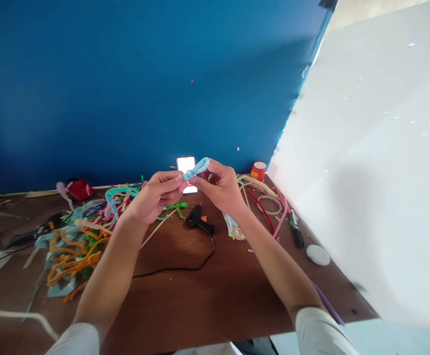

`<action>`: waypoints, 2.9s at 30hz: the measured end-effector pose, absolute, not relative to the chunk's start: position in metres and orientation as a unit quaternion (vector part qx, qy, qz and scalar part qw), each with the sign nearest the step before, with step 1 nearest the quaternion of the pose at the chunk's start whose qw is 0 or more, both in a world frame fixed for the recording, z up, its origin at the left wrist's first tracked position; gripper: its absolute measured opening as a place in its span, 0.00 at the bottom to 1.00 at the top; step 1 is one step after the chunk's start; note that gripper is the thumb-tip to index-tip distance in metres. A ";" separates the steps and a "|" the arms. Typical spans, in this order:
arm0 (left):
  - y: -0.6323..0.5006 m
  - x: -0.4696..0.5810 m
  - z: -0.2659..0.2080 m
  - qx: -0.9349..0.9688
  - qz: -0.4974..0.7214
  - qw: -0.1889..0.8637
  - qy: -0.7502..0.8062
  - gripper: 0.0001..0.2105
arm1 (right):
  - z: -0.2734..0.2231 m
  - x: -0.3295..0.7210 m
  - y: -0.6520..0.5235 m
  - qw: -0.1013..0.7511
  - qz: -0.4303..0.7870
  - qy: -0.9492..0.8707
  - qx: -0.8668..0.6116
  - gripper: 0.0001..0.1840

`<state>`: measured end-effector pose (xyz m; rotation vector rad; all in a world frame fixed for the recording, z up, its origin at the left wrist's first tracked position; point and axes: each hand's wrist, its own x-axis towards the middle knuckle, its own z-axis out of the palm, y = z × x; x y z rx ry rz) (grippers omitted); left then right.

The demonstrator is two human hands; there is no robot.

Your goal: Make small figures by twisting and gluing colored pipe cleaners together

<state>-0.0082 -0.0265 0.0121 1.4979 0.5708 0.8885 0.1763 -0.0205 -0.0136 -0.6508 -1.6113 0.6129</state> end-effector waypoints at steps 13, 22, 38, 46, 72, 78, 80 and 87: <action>-0.021 -0.005 0.005 0.537 0.230 0.802 0.124 0.15 | -0.003 0.186 -0.027 0.564 0.202 -0.787 -0.146 0.06; -0.031 0.005 0.009 0.613 0.348 0.676 0.215 0.12 | -0.004 0.180 -0.035 0.592 0.300 -0.714 -0.224 0.11; -0.028 0.016 -0.009 0.779 0.516 0.035 0.356 0.08 | -0.016 0.166 -0.027 0.647 0.389 -0.582 -0.302 0.12; -0.028 0.017 -0.015 0.776 0.500 -0.020 0.385 0.10 | -0.016 0.165 -0.027 0.615 0.380 -0.607 -0.330 0.10; -0.042 0.002 0.013 0.726 0.392 0.482 0.295 0.07 | -0.003 0.198 -0.018 0.518 0.210 -0.793 -0.243 0.14; -0.041 0.009 0.010 0.695 0.427 0.499 0.293 0.06 | 0.000 0.200 -0.020 0.545 0.211 -0.756 -0.295 0.16; -0.036 0.010 0.008 0.673 0.442 0.511 0.301 0.07 | -0.003 0.202 -0.013 0.518 0.214 -0.769 -0.307 0.18; -0.028 0.006 0.009 0.608 0.511 0.523 0.310 0.11 | -0.055 0.216 0.042 0.148 0.118 -0.801 -0.568 0.13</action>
